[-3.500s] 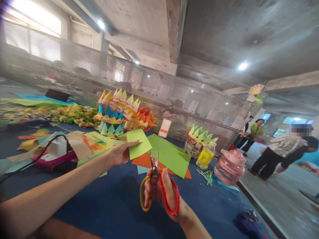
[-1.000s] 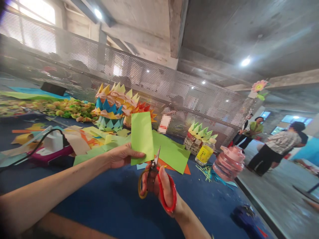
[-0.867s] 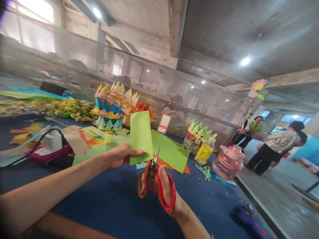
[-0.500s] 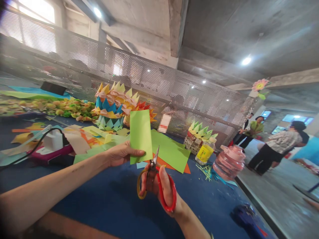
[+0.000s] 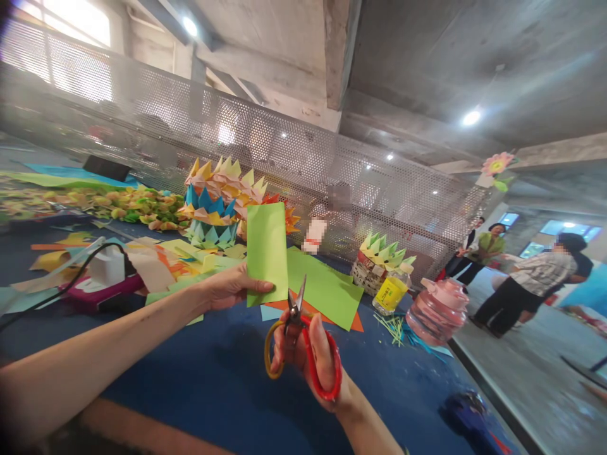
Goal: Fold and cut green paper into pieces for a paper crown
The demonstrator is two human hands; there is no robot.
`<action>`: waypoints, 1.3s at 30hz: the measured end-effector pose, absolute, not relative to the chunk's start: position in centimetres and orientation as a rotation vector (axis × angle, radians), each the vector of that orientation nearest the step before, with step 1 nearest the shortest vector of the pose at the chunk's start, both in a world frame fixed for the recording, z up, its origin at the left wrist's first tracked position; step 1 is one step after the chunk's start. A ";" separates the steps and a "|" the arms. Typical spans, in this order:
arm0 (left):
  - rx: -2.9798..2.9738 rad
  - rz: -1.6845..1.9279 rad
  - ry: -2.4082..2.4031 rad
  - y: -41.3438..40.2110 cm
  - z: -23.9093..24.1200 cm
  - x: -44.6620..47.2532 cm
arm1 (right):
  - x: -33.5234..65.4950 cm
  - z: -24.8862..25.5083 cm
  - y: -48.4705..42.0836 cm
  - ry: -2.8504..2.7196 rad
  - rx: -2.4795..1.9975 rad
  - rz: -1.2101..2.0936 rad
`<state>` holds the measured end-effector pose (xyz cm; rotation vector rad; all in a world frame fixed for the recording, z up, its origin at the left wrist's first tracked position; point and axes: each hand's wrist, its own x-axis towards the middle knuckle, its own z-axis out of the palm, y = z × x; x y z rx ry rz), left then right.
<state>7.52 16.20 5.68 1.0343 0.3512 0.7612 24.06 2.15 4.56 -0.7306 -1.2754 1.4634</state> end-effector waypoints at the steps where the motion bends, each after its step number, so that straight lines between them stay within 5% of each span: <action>1: 1.038 0.761 0.349 16.2 5.7 7.5 | 24.1 4.6 2.2 -1.276 -0.732 1.467; 39: 1.196 0.545 0.174 14.5 5.3 7.9 | 24.3 5.1 2.3 -1.325 -0.694 1.324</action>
